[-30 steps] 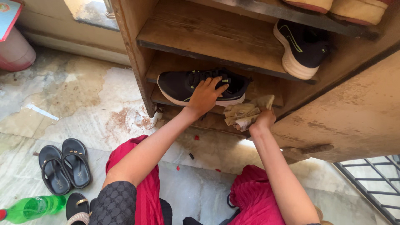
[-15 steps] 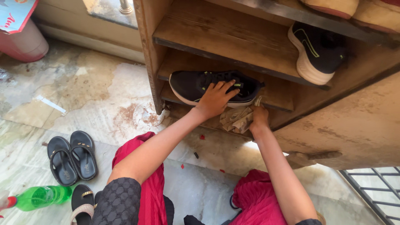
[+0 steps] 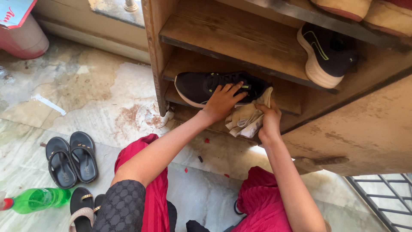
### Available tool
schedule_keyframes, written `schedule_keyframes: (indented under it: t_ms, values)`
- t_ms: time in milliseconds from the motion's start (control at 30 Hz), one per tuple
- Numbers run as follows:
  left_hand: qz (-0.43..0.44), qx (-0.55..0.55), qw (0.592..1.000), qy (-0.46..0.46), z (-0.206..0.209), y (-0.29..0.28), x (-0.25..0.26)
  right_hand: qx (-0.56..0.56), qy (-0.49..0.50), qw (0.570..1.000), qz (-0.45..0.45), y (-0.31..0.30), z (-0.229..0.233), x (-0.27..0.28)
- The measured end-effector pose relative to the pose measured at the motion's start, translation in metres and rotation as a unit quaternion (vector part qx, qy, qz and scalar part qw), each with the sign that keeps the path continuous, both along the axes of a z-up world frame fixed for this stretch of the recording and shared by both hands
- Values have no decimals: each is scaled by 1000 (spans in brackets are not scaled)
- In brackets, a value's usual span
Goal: The person sits on the floor and wipes a black sneaker with a cloth, then places it back on the shelf. They then pick up a black slip-on shoe and wipe it with the same cloth.
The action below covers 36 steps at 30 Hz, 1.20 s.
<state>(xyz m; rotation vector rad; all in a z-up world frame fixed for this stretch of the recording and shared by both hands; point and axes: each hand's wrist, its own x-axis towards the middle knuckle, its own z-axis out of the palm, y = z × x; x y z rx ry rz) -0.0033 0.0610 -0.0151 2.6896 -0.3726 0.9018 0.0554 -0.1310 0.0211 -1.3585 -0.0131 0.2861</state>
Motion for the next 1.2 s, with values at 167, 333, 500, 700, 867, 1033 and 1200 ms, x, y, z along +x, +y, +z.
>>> schedule_keyframes:
  t_ms: [167, 333, 500, 700, 867, 1033, 1200]
  values:
    - [-3, -10, 999, 43, 6, 0, 1, 33, -14, 999, 24, -6, 18, -8]
    - [32, 43, 998, 24, 3, -3, 1, 68, 20, 989, -127, -20, -9, 13]
    - [29, 41, 999, 11, -1, -1, -1, 60, 91, 971, -210, -36, -61, 39]
    - [35, 42, 998, 10, -5, -4, 1, -36, 198, 973, -116, -21, -112, 60]
    - [40, 45, 998, 15, -9, -6, 2, -56, 160, 980, -109, 5, -116, 55]
    - [49, 45, 998, -6, -15, -12, 4, -28, 169, 980, -97, 5, -102, 53]
    - [59, 36, 997, -23, -17, -16, 4, -13, 141, 988, -58, 5, -76, 36]
